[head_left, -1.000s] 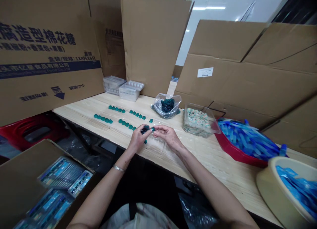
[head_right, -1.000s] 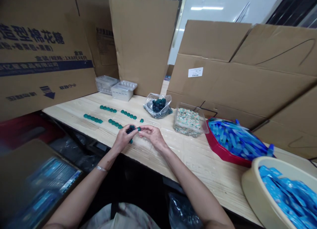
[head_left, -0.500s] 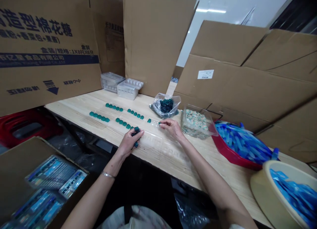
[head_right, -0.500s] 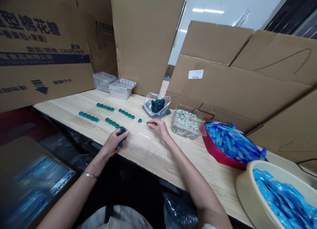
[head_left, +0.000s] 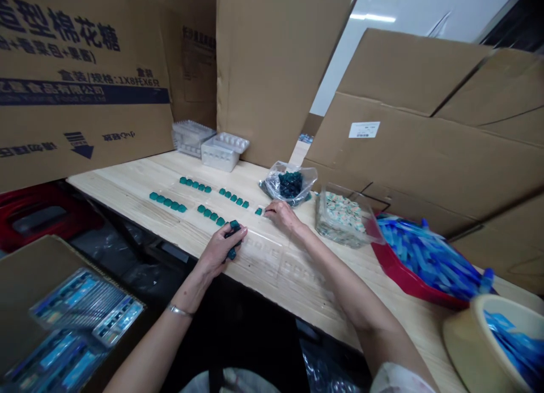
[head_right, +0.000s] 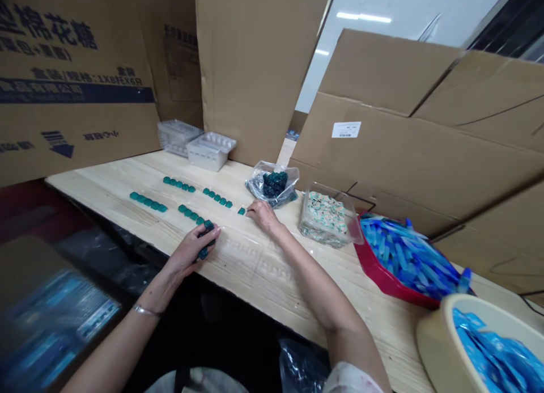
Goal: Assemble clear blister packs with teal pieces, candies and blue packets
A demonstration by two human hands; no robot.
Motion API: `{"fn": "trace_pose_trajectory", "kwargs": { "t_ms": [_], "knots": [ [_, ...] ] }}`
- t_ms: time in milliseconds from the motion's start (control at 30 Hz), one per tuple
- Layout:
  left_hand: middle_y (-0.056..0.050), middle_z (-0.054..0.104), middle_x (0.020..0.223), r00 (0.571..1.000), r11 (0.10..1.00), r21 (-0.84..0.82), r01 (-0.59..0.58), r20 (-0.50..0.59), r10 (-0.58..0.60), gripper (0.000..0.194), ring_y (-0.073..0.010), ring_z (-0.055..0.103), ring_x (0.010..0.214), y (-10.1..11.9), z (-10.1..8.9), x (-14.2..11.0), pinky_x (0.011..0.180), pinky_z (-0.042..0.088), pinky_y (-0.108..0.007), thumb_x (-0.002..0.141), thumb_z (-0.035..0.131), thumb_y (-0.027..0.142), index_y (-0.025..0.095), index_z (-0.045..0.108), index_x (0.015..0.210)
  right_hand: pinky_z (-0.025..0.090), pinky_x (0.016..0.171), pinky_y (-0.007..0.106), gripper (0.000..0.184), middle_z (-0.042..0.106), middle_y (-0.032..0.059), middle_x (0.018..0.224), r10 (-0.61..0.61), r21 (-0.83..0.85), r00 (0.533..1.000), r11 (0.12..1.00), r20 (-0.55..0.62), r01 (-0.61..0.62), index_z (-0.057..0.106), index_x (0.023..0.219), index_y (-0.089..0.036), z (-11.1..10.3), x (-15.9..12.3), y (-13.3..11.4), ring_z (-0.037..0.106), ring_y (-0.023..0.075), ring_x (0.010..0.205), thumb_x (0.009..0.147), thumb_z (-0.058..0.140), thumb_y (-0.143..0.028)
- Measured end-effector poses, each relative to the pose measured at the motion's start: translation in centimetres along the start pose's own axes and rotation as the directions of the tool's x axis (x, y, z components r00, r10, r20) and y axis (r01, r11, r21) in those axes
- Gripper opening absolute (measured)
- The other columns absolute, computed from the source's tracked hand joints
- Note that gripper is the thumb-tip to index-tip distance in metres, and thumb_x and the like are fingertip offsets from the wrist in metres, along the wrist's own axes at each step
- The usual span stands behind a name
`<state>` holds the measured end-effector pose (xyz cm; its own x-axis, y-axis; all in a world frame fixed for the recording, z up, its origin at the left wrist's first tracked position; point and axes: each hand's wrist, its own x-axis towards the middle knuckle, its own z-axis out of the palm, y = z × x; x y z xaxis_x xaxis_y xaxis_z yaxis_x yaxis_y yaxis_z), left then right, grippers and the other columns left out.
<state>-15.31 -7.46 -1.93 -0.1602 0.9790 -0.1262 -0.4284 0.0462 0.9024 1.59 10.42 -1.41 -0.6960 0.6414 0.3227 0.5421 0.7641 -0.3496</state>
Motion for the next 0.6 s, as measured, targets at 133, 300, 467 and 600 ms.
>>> {"fn": "trace_pose_trajectory", "kwargs": {
  "t_ms": [133, 300, 467, 600],
  "knots": [
    [0.003, 0.054, 0.074, 1.000, 0.999, -0.029, 0.024, -0.016, -0.024, 0.030, -0.0044, 0.049, 0.061, -0.2, -0.1, 0.1, 0.054, 0.039, -0.013, 0.065, 0.074, 0.037, 0.018, 0.065, 0.086, 0.041, 0.068, 0.024, 0.013, 0.069, 0.0081, 0.082, 0.090, -0.055, 0.996, 0.995, 0.027, -0.089, 0.074, 0.081, -0.014, 0.1, 0.0, -0.2, 0.061, 0.0172, 0.077, 0.077, 0.067, -0.024],
    [0.002, 0.056, 0.078, 0.999, 0.999, -0.026, 0.039, -0.023, -0.040, 0.030, -0.0050, 0.052, 0.066, -0.4, -0.1, 0.2, 0.057, 0.041, -0.013, 0.065, 0.075, 0.037, 0.018, 0.066, 0.086, 0.040, 0.069, 0.023, 0.017, 0.069, 0.0068, 0.086, 0.070, -0.087, 0.997, 0.994, 0.031, -0.067, 0.074, 0.085, -0.016, 0.2, 0.2, -0.3, 0.061, 0.0162, 0.080, 0.081, 0.064, -0.028],
    [0.001, 0.055, 0.079, 0.998, 0.999, -0.011, 0.052, -0.024, -0.052, 0.032, -0.0053, 0.052, 0.065, -0.6, -0.3, 0.2, 0.055, 0.040, -0.013, 0.065, 0.074, 0.038, 0.018, 0.065, 0.088, 0.038, 0.065, 0.023, 0.018, 0.068, 0.0069, 0.086, 0.028, -0.226, 0.993, 0.974, 0.114, -0.002, 0.073, 0.084, -0.017, 0.1, 0.6, -0.7, 0.060, 0.0165, 0.083, 0.084, 0.060, -0.029],
    [0.001, 0.055, 0.079, 0.997, 0.997, 0.003, 0.074, -0.020, -0.074, 0.032, -0.0058, 0.052, 0.064, -0.6, -0.2, 0.3, 0.054, 0.040, -0.014, 0.066, 0.073, 0.040, 0.019, 0.064, 0.088, 0.037, 0.064, 0.022, 0.020, 0.067, 0.0075, 0.084, 0.004, -0.251, 0.985, 0.967, 0.173, 0.040, 0.073, 0.080, -0.017, 0.3, 1.1, -0.8, 0.059, 0.0163, 0.083, 0.085, 0.058, -0.029]
  ]
}}
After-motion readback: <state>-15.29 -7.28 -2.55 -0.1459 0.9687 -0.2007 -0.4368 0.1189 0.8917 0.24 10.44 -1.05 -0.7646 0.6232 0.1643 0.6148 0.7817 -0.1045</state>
